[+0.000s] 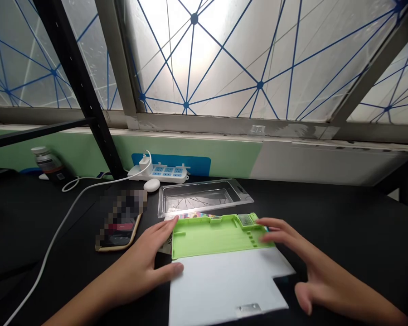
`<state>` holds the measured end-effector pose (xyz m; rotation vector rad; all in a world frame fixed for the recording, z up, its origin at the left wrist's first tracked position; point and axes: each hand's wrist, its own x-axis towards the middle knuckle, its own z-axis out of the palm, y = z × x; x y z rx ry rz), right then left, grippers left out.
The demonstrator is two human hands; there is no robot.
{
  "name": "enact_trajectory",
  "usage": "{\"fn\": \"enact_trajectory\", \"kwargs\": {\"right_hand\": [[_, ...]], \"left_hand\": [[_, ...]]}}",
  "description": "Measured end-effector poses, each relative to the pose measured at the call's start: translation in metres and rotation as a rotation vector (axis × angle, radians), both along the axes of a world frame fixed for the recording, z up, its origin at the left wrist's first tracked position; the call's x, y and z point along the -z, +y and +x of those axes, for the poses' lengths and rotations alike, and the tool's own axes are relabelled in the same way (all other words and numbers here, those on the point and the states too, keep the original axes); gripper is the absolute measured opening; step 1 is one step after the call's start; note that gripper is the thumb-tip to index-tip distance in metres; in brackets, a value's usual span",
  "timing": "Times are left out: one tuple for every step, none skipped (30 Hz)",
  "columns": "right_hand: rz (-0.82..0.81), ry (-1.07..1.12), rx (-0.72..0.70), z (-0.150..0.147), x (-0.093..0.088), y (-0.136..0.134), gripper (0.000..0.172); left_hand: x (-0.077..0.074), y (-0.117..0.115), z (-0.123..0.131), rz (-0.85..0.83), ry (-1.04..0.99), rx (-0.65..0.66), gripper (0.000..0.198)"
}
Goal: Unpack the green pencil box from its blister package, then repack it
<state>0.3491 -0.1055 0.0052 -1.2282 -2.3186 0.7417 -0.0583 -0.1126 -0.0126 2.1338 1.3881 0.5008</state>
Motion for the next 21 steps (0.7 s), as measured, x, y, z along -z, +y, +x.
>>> {"fn": "enact_trajectory", "kwargs": {"right_hand": [[-0.021, -0.024, 0.033, 0.009, 0.007, 0.005, 0.094], [-0.043, -0.052, 0.061, 0.016, 0.012, 0.009, 0.112], [-0.07, -0.081, 0.079, 0.022, 0.017, 0.012, 0.123], [-0.098, -0.105, 0.092, 0.025, 0.02, 0.014, 0.128], [-0.119, -0.124, 0.103, 0.026, 0.022, 0.015, 0.128], [-0.132, -0.138, 0.109, 0.025, 0.024, 0.015, 0.127], [-0.133, -0.145, 0.114, 0.024, 0.025, 0.015, 0.125], [-0.122, -0.143, 0.119, 0.022, 0.025, 0.014, 0.123], [-0.106, -0.132, 0.124, 0.021, 0.026, 0.014, 0.12], [-0.091, -0.113, 0.128, 0.02, 0.026, 0.013, 0.115], [-0.08, -0.087, 0.129, 0.018, 0.026, 0.014, 0.107], [-0.072, -0.056, 0.128, 0.017, 0.026, 0.014, 0.097], [-0.066, -0.026, 0.127, 0.016, 0.025, 0.015, 0.086], [-0.059, 0.001, 0.129, 0.015, 0.025, 0.016, 0.076], [-0.058, 0.024, 0.133, 0.014, 0.025, 0.018, 0.068], [-0.06, 0.042, 0.142, 0.012, 0.025, 0.019, 0.062], [-0.063, 0.054, 0.155, 0.009, 0.024, 0.02, 0.058], [-0.066, 0.061, 0.168, 0.007, 0.024, 0.021, 0.055], [-0.065, 0.062, 0.178, 0.004, 0.024, 0.022, 0.054], [-0.058, 0.058, 0.184, 0.002, 0.024, 0.022, 0.055], [-0.045, 0.049, 0.189, 0.0, 0.024, 0.022, 0.059]], "left_hand": [[0.001, 0.0, 0.0, 0.001, 0.006, 0.0, 0.083], [0.002, 0.001, 0.0, -0.003, 0.013, -0.002, 0.083], [0.003, 0.001, 0.0, -0.008, 0.021, -0.006, 0.082], [0.005, 0.001, 0.0, -0.013, 0.027, -0.014, 0.082], [0.006, 0.002, 0.0, -0.017, 0.028, -0.026, 0.081], [0.007, 0.002, 0.0, -0.018, 0.023, -0.041, 0.079], [0.008, 0.002, 0.0, -0.015, 0.011, -0.056, 0.076], [0.01, 0.002, -0.001, -0.005, -0.009, -0.069, 0.072], [0.011, 0.002, -0.002, 0.005, -0.033, -0.075, 0.067], [0.012, 0.002, -0.004, 0.013, -0.06, -0.076, 0.064], [0.013, 0.001, -0.005, 0.015, -0.085, -0.073, 0.062], [0.014, 0.001, -0.007, 0.011, -0.108, -0.069, 0.062], [0.014, 0.0, -0.009, 0.003, -0.129, -0.064, 0.064], [0.014, 0.0, -0.01, -0.007, -0.148, -0.059, 0.067], [0.014, -0.001, -0.011, -0.015, -0.164, -0.056, 0.07], [0.014, -0.001, -0.011, -0.019, -0.178, -0.052, 0.073], [0.014, 0.0, -0.012, -0.017, -0.191, -0.049, 0.075], [0.014, 0.0, -0.011, -0.014, -0.202, -0.048, 0.077], [0.014, 0.0, -0.011, -0.01, -0.209, -0.044, 0.079], [0.014, 0.001, -0.01, -0.006, -0.213, -0.039, 0.081], [0.014, 0.001, -0.009, -0.001, -0.211, -0.031, 0.082]]}}
